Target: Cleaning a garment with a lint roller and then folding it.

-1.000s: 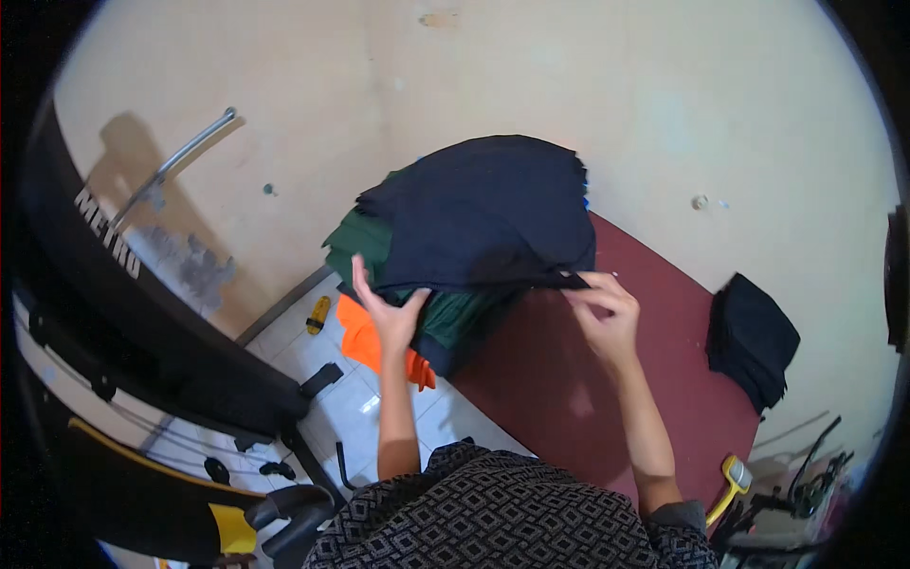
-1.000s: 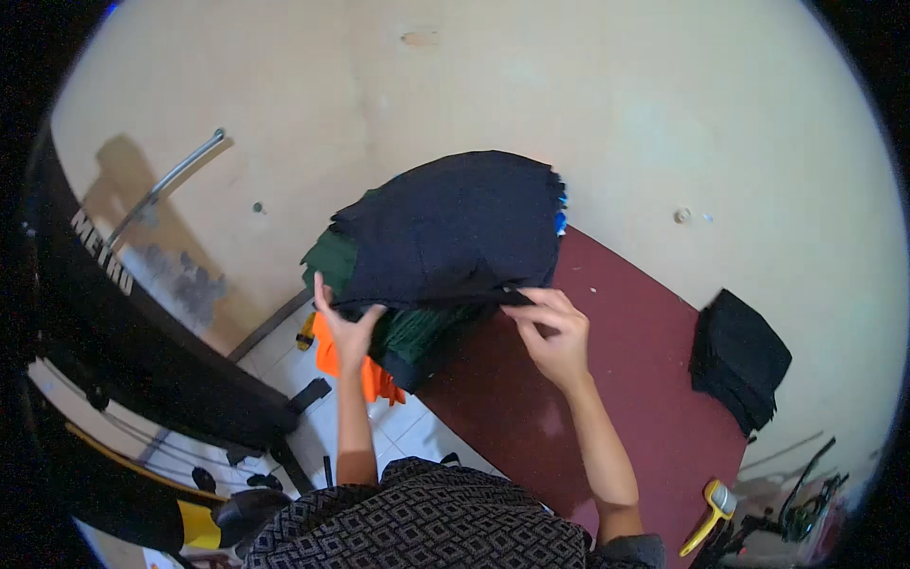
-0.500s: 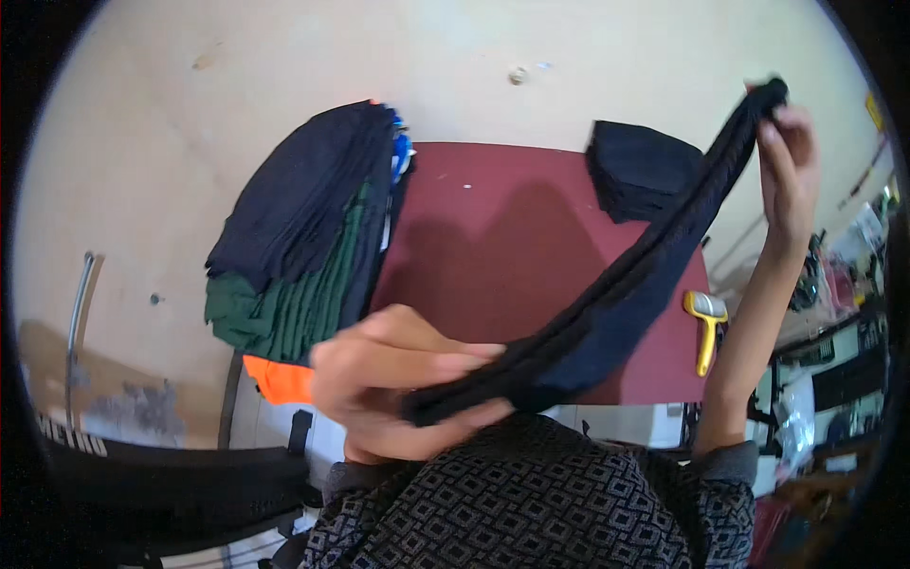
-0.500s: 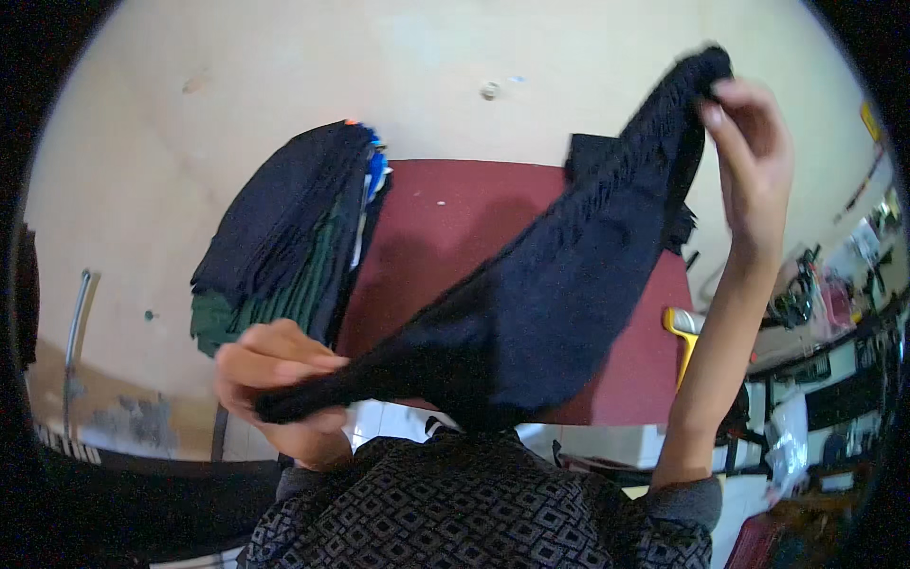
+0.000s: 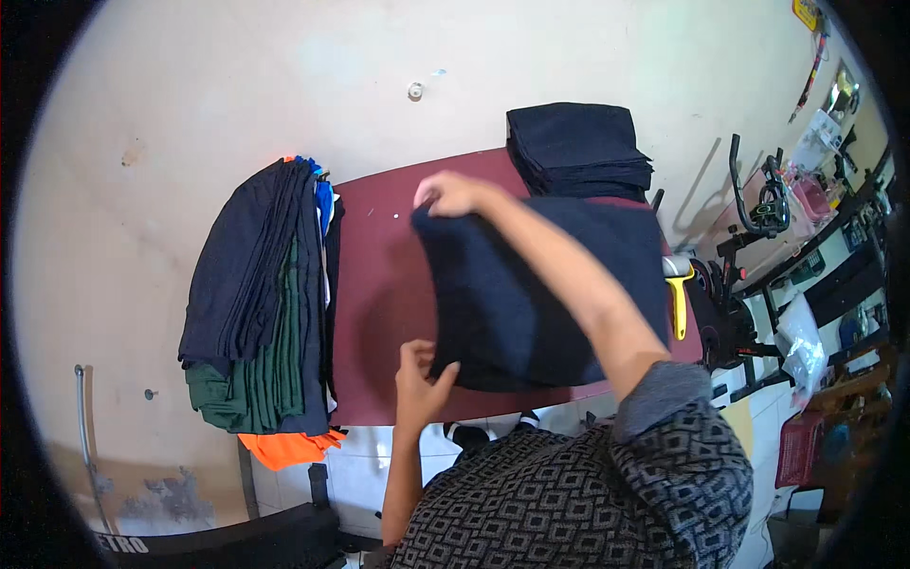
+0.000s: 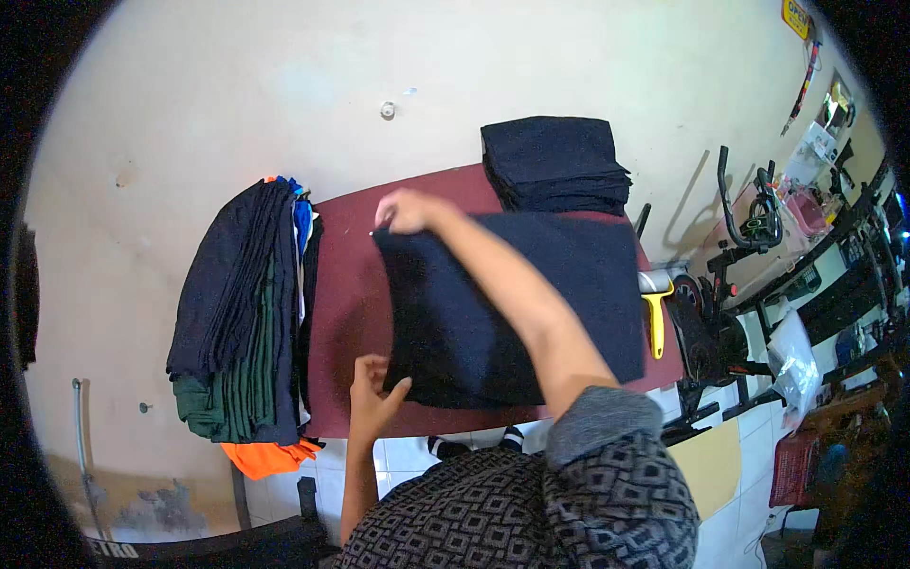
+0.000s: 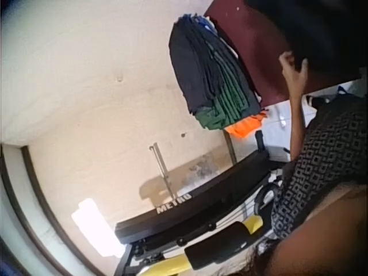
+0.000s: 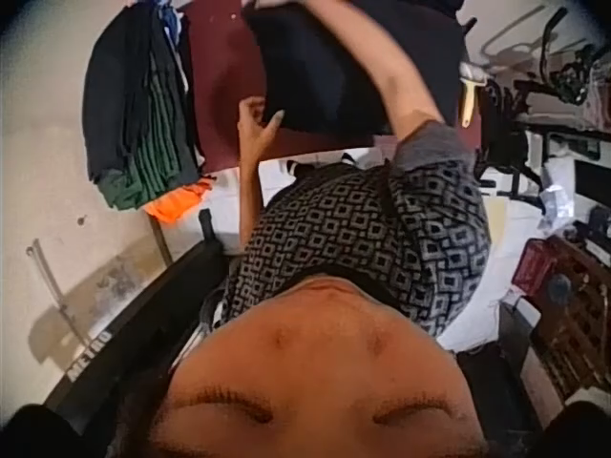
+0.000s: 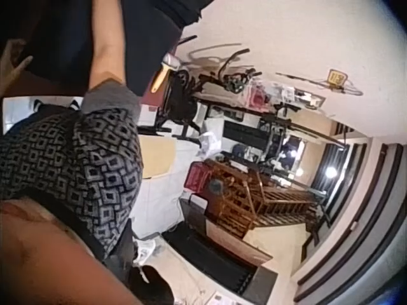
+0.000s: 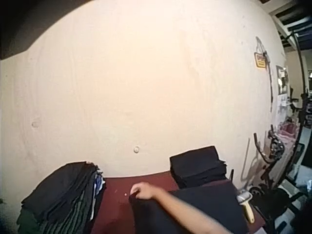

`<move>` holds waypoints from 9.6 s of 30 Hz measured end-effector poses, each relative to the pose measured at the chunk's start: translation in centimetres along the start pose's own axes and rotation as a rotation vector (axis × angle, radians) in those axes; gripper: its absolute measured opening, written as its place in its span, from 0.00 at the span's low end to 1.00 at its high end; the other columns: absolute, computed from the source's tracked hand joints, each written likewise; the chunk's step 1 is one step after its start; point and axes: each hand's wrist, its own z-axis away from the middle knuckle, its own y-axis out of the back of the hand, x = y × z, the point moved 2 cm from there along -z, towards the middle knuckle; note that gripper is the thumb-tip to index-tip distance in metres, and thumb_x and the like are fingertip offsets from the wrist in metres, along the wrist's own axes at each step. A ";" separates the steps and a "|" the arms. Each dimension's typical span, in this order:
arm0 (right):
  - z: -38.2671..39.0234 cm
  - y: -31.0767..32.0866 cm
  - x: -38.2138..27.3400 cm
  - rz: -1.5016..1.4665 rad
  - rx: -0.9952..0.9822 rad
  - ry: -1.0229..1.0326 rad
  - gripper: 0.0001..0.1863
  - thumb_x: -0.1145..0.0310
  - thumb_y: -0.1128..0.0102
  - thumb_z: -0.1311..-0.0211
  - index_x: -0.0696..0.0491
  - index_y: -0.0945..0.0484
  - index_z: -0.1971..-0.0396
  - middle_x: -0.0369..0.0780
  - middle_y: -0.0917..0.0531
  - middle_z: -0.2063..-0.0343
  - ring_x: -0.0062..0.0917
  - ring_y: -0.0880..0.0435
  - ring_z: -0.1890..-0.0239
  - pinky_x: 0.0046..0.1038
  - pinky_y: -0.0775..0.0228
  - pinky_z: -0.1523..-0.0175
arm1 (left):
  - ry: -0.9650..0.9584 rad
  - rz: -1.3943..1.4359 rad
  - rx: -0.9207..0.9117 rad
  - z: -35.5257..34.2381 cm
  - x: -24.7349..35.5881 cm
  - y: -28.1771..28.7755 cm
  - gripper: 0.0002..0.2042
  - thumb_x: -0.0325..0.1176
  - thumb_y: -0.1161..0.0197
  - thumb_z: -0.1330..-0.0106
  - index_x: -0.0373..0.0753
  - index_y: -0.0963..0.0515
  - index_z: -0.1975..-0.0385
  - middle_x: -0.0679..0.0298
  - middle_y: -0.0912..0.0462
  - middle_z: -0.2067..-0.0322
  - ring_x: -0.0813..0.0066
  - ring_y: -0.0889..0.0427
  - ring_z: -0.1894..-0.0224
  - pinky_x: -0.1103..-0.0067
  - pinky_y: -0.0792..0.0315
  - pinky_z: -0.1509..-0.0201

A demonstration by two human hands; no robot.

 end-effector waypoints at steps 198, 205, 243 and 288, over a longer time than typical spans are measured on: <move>44.3 -18.0 -0.5 -0.696 0.718 -1.078 0.27 0.40 0.54 0.43 0.52 0.27 0.78 0.29 0.31 0.90 0.10 0.39 0.90 0.13 0.49 0.86 | -0.114 -0.868 -0.105 -10.2 -18.0 3.4 0.25 0.49 0.58 0.35 0.45 0.43 0.40 0.58 0.48 0.37 0.59 0.54 0.34 0.59 0.65 0.34; 44.2 -19.4 -1.5 -0.616 0.874 -1.062 0.26 0.46 0.56 0.39 0.54 0.30 0.82 0.31 0.33 0.91 0.13 0.35 0.89 0.17 0.46 0.84 | -0.113 -0.879 -0.011 -10.3 -17.5 2.9 0.24 0.46 0.50 0.39 0.47 0.38 0.43 0.61 0.42 0.40 0.62 0.48 0.36 0.60 0.60 0.35; 37.0 -5.0 12.4 -0.197 0.975 -0.995 0.38 0.31 0.62 0.47 0.56 0.28 0.88 0.37 0.30 0.93 0.24 0.31 0.89 0.26 0.39 0.81 | 0.073 -1.083 0.090 -11.1 -16.2 -4.3 0.29 0.54 0.55 0.38 0.45 0.44 0.39 0.45 0.57 0.37 0.46 0.61 0.35 0.51 0.64 0.37; 38.2 -14.2 1.1 -0.014 1.289 -0.779 0.10 0.76 0.38 0.55 0.58 0.32 0.76 0.44 0.26 0.84 0.30 0.24 0.81 0.28 0.33 0.73 | 0.031 -0.822 0.158 -11.2 -17.9 1.8 0.27 0.48 0.45 0.42 0.43 0.37 0.44 0.48 0.47 0.40 0.49 0.49 0.38 0.59 0.52 0.38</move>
